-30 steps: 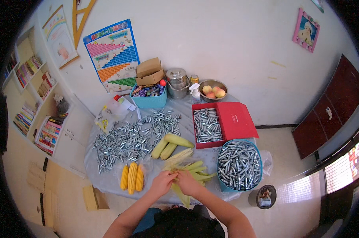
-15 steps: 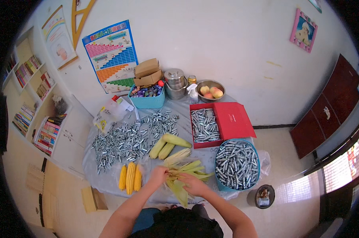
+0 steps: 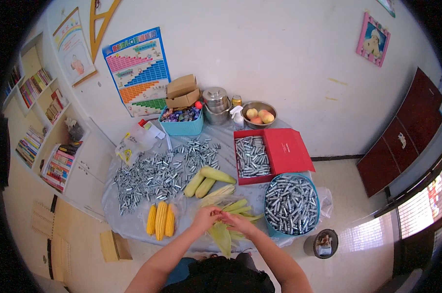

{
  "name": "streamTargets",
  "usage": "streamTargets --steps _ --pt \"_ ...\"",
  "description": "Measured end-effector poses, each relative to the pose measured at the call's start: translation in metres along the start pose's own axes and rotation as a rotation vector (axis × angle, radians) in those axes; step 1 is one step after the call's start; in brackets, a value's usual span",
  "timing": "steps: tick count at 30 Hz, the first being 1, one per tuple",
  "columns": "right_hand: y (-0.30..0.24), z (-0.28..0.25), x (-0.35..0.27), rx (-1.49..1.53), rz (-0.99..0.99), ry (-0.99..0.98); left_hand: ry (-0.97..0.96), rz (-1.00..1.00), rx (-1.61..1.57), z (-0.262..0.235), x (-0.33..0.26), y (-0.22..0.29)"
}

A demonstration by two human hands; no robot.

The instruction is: The person peels corn cobs by hand, removing the husks and silk. They handle the corn cobs one at a time, placing the peeled cobs on the table and discarding the husks into a plastic bag.

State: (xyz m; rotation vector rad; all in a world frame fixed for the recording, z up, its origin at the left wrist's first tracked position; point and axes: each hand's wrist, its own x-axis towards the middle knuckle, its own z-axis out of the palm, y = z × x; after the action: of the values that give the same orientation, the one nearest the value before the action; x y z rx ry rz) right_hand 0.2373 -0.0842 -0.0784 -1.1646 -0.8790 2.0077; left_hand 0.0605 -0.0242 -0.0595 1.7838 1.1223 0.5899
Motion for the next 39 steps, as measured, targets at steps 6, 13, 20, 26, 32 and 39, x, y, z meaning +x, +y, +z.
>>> streamTargets --steps 6,13,20,26,32,39 --pt "0.0 -0.008 -0.015 0.186 -0.078 -0.076 0.147 0.044 0.366 -0.013 0.004 -0.041" --pt "-0.012 0.003 -0.015 0.421 -0.103 -0.069 -0.005 0.286 0.347 -0.004 -0.004 -0.007" --pt "-0.009 0.002 -0.005 0.462 -0.124 -0.123 -0.024 0.343 0.449 0.003 0.003 -0.034" --pt "-0.018 0.001 -0.015 0.511 -0.154 -0.09 0.104 0.194 0.487 -0.012 0.001 -0.024" --pt "0.005 -0.002 0.008 0.643 -0.148 -0.124 0.052 0.372 0.131 0.008 -0.004 0.006" --pt "0.004 0.006 0.016 0.66 -0.142 -0.204 0.059 0.408 0.253 0.012 -0.004 0.006"
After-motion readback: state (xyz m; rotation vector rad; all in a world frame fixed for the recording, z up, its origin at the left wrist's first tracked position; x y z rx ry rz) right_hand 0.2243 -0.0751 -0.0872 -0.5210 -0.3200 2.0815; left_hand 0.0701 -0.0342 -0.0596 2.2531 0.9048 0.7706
